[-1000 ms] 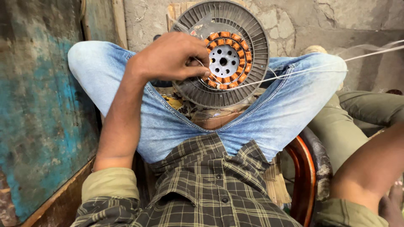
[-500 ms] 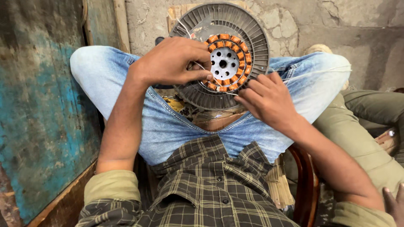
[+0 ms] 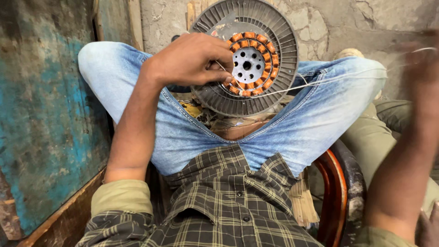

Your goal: The person sits cross-legged on a chair with a motor stator on their lap and uses white string to tie and secure the copper windings. They repeatedly wrap the string around the coils and pull it tight to hold the windings in place.

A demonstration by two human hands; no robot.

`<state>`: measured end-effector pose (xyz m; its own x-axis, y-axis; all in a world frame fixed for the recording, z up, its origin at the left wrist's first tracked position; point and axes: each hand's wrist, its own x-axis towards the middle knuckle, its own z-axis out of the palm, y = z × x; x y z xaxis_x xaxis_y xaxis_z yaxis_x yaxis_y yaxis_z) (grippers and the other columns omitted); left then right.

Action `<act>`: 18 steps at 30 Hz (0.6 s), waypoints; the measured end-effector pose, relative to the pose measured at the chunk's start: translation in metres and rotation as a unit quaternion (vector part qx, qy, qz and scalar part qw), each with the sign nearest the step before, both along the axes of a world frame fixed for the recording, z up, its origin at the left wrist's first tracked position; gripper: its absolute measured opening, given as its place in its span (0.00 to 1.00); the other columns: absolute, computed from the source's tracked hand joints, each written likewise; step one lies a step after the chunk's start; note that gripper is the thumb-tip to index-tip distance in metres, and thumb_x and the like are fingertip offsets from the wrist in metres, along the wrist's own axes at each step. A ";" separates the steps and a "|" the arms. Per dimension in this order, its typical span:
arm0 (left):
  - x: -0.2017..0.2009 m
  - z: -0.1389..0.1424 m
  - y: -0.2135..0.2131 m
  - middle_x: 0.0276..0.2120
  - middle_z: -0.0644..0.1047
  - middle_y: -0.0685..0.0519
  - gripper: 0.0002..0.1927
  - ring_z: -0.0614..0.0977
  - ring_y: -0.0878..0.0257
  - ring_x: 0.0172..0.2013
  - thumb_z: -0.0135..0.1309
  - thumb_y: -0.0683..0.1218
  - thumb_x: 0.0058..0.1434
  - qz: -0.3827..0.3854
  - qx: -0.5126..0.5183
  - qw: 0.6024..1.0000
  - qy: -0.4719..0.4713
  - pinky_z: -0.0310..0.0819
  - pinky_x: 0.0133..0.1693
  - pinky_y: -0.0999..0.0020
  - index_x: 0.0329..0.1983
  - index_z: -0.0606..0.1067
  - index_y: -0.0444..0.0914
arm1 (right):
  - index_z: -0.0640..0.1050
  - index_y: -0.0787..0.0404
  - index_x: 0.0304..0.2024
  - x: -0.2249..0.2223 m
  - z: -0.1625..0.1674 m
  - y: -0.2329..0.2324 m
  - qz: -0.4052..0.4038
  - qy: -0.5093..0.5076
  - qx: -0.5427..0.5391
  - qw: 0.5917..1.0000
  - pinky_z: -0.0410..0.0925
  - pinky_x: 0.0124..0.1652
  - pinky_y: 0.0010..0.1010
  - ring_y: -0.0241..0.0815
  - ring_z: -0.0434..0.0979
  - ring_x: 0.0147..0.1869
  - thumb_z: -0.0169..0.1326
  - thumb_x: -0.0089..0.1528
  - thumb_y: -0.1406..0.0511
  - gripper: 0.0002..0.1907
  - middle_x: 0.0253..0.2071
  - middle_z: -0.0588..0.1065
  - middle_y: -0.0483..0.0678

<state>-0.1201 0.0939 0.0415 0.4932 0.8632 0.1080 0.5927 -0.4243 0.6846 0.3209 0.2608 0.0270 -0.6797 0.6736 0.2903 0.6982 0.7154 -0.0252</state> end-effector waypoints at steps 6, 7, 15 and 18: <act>0.000 0.005 -0.002 0.27 0.76 0.54 0.12 0.80 0.56 0.29 0.66 0.52 0.60 0.026 -0.033 0.999 0.032 0.70 0.31 0.56 0.35 0.79 0.40 | 0.81 0.60 0.40 -0.108 -0.011 -0.092 0.197 -0.001 -0.177 0.964 0.62 0.48 0.40 0.46 0.70 0.45 0.66 0.57 0.48 0.24 0.37 0.74 0.49; 0.000 0.006 -0.002 0.28 0.76 0.53 0.12 0.80 0.56 0.30 0.66 0.52 0.60 0.022 -0.025 0.999 0.027 0.70 0.32 0.56 0.35 0.79 0.39 | 0.82 0.61 0.37 -0.116 -0.015 -0.102 0.213 -0.037 -0.144 0.966 0.62 0.44 0.39 0.45 0.69 0.41 0.65 0.56 0.44 0.27 0.33 0.73 0.48; -0.003 0.003 -0.001 0.27 0.76 0.52 0.12 0.79 0.52 0.31 0.66 0.51 0.61 0.019 -0.014 0.999 0.025 0.69 0.33 0.54 0.36 0.79 0.39 | 0.81 0.57 0.33 -0.084 0.000 -0.083 0.295 0.174 -0.217 0.914 0.58 0.47 0.38 0.42 0.67 0.38 0.66 0.64 0.57 0.12 0.30 0.72 0.43; -0.003 0.002 -0.001 0.27 0.76 0.52 0.12 0.79 0.52 0.30 0.66 0.51 0.60 0.030 -0.011 0.999 0.030 0.69 0.32 0.54 0.36 0.79 0.39 | 0.82 0.61 0.34 -0.040 0.019 -0.049 0.200 0.105 -0.048 0.973 0.62 0.47 0.42 0.44 0.67 0.37 0.67 0.66 0.62 0.11 0.29 0.74 0.47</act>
